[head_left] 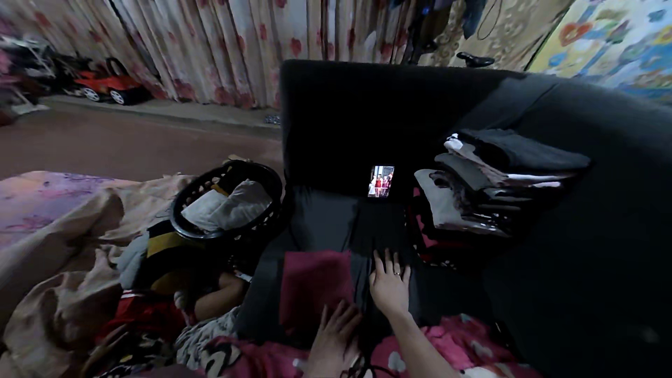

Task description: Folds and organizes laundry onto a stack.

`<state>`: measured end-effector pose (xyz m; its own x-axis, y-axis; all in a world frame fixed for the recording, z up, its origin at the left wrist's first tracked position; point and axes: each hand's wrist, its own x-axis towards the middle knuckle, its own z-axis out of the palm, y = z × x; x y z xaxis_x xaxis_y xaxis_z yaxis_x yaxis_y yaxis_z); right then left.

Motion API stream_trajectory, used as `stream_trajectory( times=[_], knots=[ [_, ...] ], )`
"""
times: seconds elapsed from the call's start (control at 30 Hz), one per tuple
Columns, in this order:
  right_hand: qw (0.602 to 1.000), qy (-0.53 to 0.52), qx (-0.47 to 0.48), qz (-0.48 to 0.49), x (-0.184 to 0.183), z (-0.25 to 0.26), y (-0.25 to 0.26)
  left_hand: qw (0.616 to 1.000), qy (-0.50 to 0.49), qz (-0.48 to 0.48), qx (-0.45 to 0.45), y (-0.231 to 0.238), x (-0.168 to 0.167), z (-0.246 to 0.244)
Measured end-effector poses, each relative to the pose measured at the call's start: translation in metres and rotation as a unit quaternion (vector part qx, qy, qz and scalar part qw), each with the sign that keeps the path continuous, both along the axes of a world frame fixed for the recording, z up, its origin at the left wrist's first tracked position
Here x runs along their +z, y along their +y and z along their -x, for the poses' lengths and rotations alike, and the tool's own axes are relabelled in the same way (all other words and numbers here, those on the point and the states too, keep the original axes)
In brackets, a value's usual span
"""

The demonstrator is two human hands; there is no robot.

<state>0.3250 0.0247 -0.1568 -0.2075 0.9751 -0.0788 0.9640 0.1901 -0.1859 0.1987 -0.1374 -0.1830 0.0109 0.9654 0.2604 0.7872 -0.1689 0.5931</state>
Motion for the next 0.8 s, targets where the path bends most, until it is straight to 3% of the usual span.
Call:
stream_trajectory(
  times=[0.1,0.17,0.23,0.33,0.47,0.57,0.7,0.8],
  knots=[
    [1.000,0.011,0.001,-0.010,-0.004,-0.001,0.000,0.977,-0.034,-0.060,0.200,-0.011,0.031,0.031],
    [0.999,0.027,-0.001,-0.047,-0.012,-0.001,-0.001,0.934,-0.064,0.015,0.350,-0.002,0.050,0.058],
    [0.997,0.031,-0.003,-0.065,-0.015,0.000,-0.002,0.885,-0.185,0.135,0.406,0.013,0.053,0.084],
    [0.993,0.050,-0.002,-0.111,-0.022,0.002,-0.002,0.835,-0.334,0.210,0.384,0.031,0.047,0.106],
    [0.986,0.072,-0.004,-0.150,-0.028,0.004,-0.001,0.852,-0.335,0.252,0.313,0.046,0.043,0.109],
    [0.979,0.078,-0.006,-0.188,-0.036,0.004,0.002,0.837,-0.419,0.240,0.257,0.051,0.048,0.104],
    [0.986,0.058,-0.020,-0.157,-0.029,0.005,0.003,0.814,-0.492,0.195,0.240,0.055,0.084,0.116],
    [0.982,0.067,-0.017,-0.177,-0.037,0.006,0.005,0.818,-0.486,0.145,0.273,0.067,0.124,0.142]
  ],
)
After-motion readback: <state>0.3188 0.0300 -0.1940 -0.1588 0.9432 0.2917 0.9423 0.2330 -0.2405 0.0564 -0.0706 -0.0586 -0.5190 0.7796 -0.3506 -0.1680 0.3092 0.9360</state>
